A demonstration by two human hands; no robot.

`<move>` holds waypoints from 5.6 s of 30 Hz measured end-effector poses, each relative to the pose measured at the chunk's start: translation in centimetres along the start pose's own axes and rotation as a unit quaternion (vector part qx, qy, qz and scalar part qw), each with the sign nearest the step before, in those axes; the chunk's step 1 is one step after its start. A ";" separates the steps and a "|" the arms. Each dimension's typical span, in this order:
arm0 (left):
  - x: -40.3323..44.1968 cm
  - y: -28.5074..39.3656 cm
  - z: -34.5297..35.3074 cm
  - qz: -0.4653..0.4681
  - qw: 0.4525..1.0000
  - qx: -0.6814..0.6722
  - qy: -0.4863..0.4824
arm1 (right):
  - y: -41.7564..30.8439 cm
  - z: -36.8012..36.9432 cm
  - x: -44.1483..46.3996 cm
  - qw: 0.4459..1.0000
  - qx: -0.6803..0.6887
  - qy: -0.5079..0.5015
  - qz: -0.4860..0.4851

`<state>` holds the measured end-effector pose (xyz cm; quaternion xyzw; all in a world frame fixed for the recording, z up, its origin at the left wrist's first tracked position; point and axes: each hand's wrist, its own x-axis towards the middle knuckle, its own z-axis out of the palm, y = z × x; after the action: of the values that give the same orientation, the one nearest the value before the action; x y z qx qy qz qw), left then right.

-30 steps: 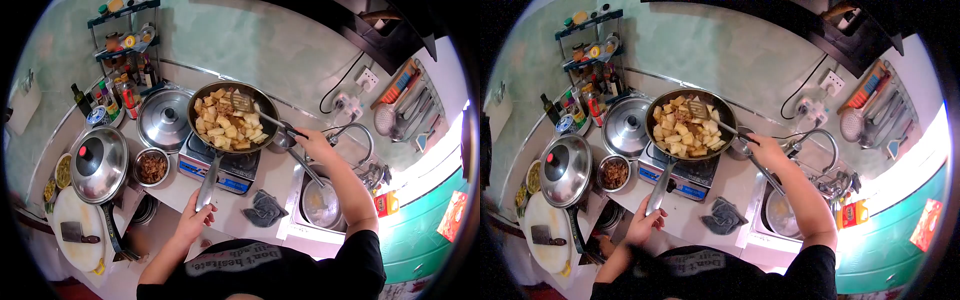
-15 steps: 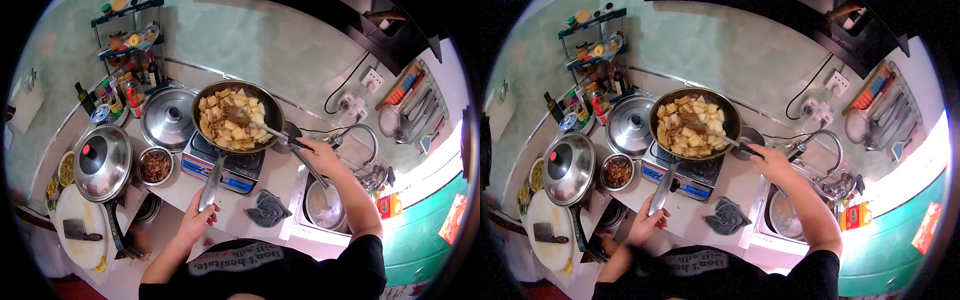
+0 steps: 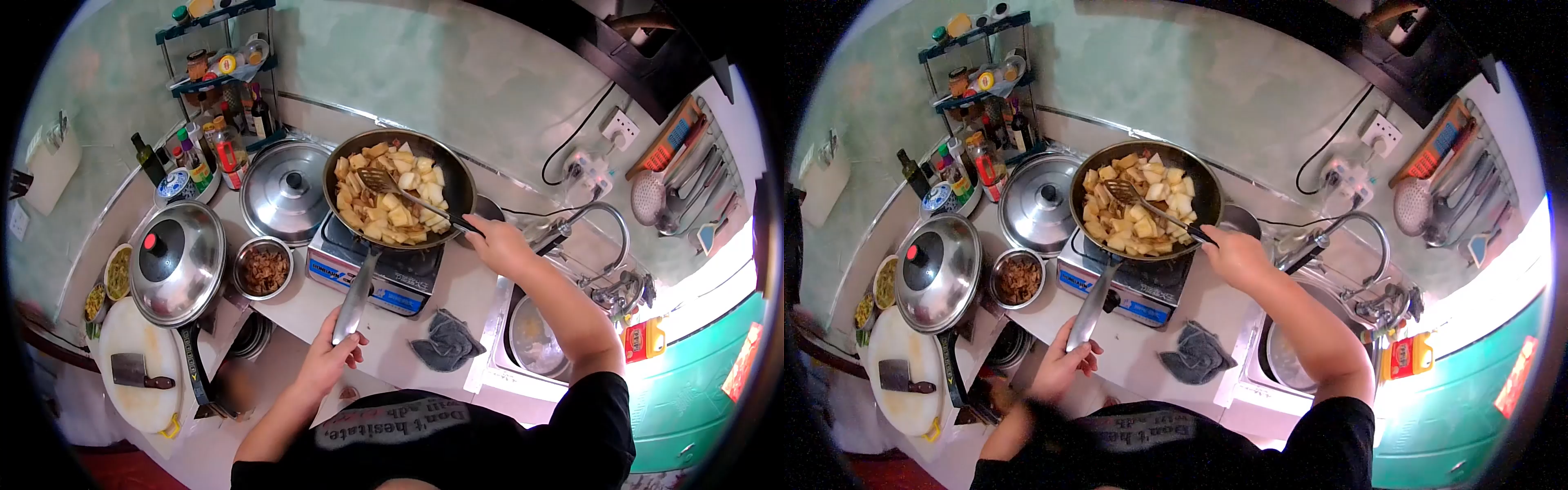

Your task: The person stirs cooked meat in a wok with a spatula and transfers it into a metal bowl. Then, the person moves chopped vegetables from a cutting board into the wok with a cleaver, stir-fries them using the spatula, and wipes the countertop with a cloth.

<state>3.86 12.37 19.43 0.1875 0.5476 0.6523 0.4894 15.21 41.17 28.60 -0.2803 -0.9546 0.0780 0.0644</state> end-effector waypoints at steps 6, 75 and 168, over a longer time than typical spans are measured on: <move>0.1 0.0 0.0 0.004 1.000 -0.004 -0.004 | 0.3 -1.9 -1.4 0.995 0.093 0.003 -0.023; 0.5 -0.6 -0.4 0.018 0.999 -0.021 -0.020 | 4.7 -8.2 0.6 0.994 -0.033 0.013 0.102; 0.2 0.0 -0.1 0.020 1.000 -0.002 -0.014 | -1.3 -5.3 -6.6 0.995 -0.023 -0.097 0.007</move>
<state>3.69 12.52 19.28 0.2068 0.5352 0.6607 0.4841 20.94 37.11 33.55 -0.2790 -0.9560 0.0837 -0.0358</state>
